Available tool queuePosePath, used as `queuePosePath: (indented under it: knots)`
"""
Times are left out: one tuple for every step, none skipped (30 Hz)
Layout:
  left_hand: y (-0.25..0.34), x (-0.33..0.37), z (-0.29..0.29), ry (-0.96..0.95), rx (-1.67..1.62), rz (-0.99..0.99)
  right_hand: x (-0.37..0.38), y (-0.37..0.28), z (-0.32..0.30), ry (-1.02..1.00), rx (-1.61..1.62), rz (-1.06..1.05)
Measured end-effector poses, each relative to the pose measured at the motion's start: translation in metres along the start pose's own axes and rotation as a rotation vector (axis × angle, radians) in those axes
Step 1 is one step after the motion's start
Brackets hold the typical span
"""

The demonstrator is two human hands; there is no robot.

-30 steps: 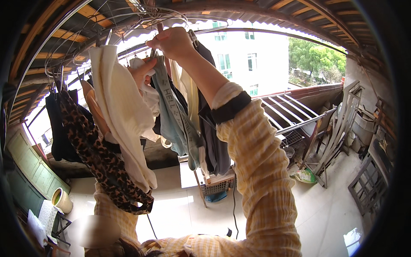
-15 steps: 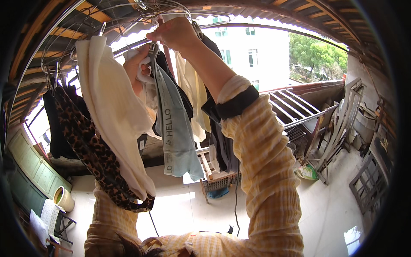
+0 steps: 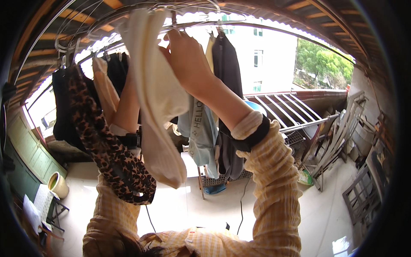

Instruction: The person picks up various garments from a chair and hangs them on a clothesline using clothespins and hangers. Items include socks, patterned shorts, a light blue garment, a white shirt, brown pants, and a towel. The person uses both hands to position and secure each item on the line.

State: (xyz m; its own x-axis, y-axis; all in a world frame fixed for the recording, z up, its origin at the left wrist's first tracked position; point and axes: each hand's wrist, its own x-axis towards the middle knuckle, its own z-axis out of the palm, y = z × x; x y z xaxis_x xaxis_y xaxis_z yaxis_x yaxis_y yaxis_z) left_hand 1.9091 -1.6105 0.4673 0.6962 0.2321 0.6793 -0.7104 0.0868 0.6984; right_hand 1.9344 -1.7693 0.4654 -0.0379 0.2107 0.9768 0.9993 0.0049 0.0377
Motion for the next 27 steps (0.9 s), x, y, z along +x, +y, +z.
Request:
queuePosePath:
  knots:
    - [0.0, -0.007, -0.004, 0.006, -0.018, -0.014, 0.008, 0.001, 0.021, -0.042, -0.398, 0.101]
    - [-0.004, -0.007, -0.003, 0.042, 0.001, -0.04, 0.007, 0.003, 0.029, -0.121, -0.377, 0.164]
    - [-0.001, -0.009, -0.01, -0.015, -0.034, -0.075, 0.01, 0.006, 0.039, -0.174, -0.347, 0.216]
    - [0.001, -0.013, -0.019, -0.104, -0.017, -0.051, 0.013, 0.01, 0.046, -0.212, -0.297, 0.27]
    - [0.001, -0.015, -0.027, -0.195, 0.0, -0.026, 0.015, 0.012, 0.054, -0.24, -0.256, 0.317]
    - [0.001, -0.016, -0.033, -0.144, 0.039, -0.025, 0.018, 0.015, 0.059, -0.266, -0.211, 0.357]
    - [0.0, -0.016, -0.039, -0.096, 0.079, -0.027, 0.021, 0.017, 0.065, -0.285, -0.172, 0.391]
    - [-0.001, -0.017, -0.047, -0.153, 0.055, -0.025, 0.022, 0.018, 0.069, -0.304, -0.141, 0.427]
    - [-0.002, -0.017, -0.054, -0.137, 0.084, -0.057, 0.023, 0.019, 0.071, -0.321, -0.116, 0.46]
    - [-0.002, -0.017, -0.062, -0.122, 0.112, -0.088, 0.024, 0.019, 0.074, -0.335, -0.093, 0.488]
    - [-0.004, -0.017, -0.069, -0.121, 0.132, -0.116, 0.025, 0.019, 0.076, -0.346, -0.073, 0.512]
    - [-0.006, -0.019, -0.075, -0.11, 0.144, -0.124, 0.025, 0.019, 0.079, -0.355, -0.053, 0.532]
    - [-0.009, -0.021, -0.082, -0.098, 0.154, -0.137, 0.025, 0.019, 0.081, -0.361, -0.035, 0.552]
    - [-0.012, -0.023, -0.088, -0.083, 0.166, -0.14, 0.025, 0.02, 0.084, -0.37, -0.017, 0.57]
    - [-0.015, -0.023, -0.093, -0.067, 0.172, -0.136, 0.024, 0.022, 0.086, -0.372, -0.002, 0.582]
    - [-0.018, -0.022, -0.097, -0.057, 0.18, -0.131, 0.024, 0.026, 0.089, -0.375, 0.013, 0.534]
    - [-0.023, -0.021, -0.101, -0.044, 0.189, -0.124, 0.024, 0.031, 0.091, -0.4, 0.012, 0.562]
    - [-0.027, -0.019, -0.106, -0.032, 0.195, -0.115, 0.024, 0.037, 0.094, -0.426, 0.011, 0.591]
    - [-0.031, -0.016, -0.109, -0.018, 0.201, -0.103, 0.024, 0.045, 0.095, -0.451, 0.009, 0.619]
    - [-0.037, -0.012, -0.112, -0.009, 0.21, -0.088, 0.027, 0.054, 0.099, -0.445, -0.081, 0.615]
    - [-0.042, -0.008, -0.115, 0.001, 0.217, -0.07, 0.03, 0.064, 0.101, -0.437, -0.148, 0.569]
    - [-0.047, -0.003, -0.118, 0.014, 0.227, -0.052, 0.033, 0.074, 0.106, -0.275, -0.188, 0.578]
    - [-0.052, 0.004, -0.12, 0.029, 0.239, -0.032, 0.041, 0.087, 0.11, -0.146, -0.066, 0.537]
    - [-0.056, 0.009, -0.124, 0.043, 0.251, -0.012, 0.049, 0.099, 0.112, -0.134, -0.019, 0.582]
    - [-0.06, 0.017, -0.126, 0.054, 0.261, 0.01, 0.055, 0.111, 0.117, -0.136, 0.032, 0.618]
    - [-0.063, 0.024, -0.127, 0.064, 0.271, 0.029, 0.061, 0.122, 0.122, -0.136, 0.082, 0.655]
    - [-0.066, 0.029, -0.129, 0.081, 0.285, 0.054, 0.066, 0.132, 0.127, -0.152, 0.136, 0.679]
